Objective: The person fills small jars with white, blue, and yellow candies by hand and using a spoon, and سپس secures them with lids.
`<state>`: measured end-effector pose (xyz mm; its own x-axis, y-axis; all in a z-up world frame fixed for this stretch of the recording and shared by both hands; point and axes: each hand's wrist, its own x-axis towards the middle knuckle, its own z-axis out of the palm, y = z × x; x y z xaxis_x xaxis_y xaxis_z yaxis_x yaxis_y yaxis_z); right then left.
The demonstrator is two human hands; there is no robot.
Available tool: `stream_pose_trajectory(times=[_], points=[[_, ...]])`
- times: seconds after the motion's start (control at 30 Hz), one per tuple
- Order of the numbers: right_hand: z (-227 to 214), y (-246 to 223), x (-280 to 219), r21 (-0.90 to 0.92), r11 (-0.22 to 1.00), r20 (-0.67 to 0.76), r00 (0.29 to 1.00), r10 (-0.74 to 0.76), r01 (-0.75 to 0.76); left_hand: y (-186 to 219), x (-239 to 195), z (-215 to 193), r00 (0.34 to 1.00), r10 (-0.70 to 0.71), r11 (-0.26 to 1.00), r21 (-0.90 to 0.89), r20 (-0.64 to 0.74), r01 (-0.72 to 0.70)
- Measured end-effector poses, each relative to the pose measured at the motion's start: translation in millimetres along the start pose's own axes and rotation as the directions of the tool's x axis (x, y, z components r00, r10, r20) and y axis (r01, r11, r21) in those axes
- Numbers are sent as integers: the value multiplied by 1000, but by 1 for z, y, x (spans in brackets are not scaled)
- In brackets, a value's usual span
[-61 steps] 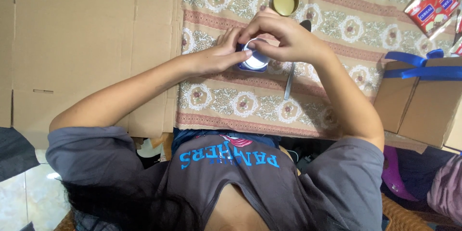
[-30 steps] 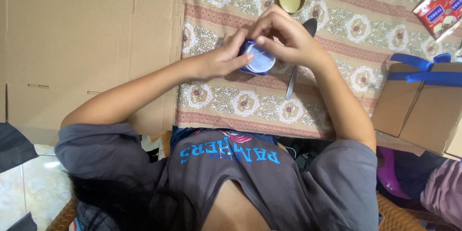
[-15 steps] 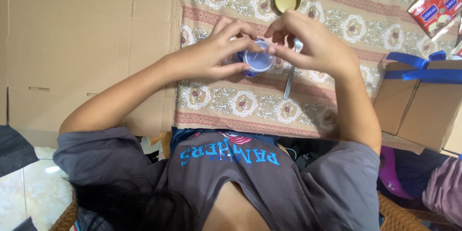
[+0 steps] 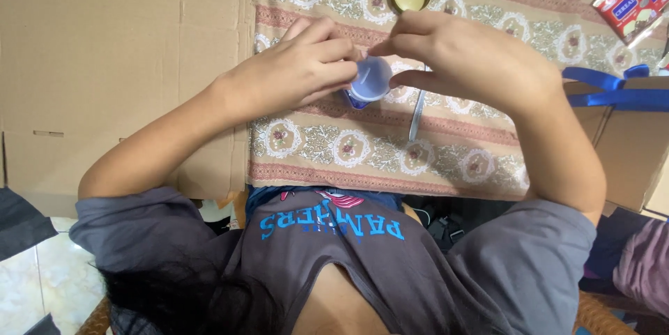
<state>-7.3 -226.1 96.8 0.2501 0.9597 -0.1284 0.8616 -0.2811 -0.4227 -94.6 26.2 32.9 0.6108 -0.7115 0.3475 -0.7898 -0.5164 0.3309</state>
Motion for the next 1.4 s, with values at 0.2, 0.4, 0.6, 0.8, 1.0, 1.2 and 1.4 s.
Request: stream_pose_trajectory(times=[0.2,0.4,0.6,0.8,1.0,1.2,1.4], points=[[-3,2,17,-140,990,109,994,26,-11,3,1,-1,1000,4,993,115,-2,-3],[-11,0,39,-185,974,309,933,185,-131,3,-2,3,1000,-29,991,132,12,27],[-5,-6,36,-307,943,317,920,229,-129,4,-3,2,1000,12,978,210,-16,-9],[3,4,24,-205,972,252,954,165,-114,1,-3,0,1000,15,973,232,-13,-12],[6,1,22,-222,965,235,952,194,-142,0,-2,1,1000,13,983,185,-11,-11],[4,-2,36,-311,943,325,919,222,-118,2,-3,-1,1000,-14,987,162,23,10],[11,4,41,-361,930,368,906,207,-66,4,-5,0,1000,-1,973,231,-6,2]])
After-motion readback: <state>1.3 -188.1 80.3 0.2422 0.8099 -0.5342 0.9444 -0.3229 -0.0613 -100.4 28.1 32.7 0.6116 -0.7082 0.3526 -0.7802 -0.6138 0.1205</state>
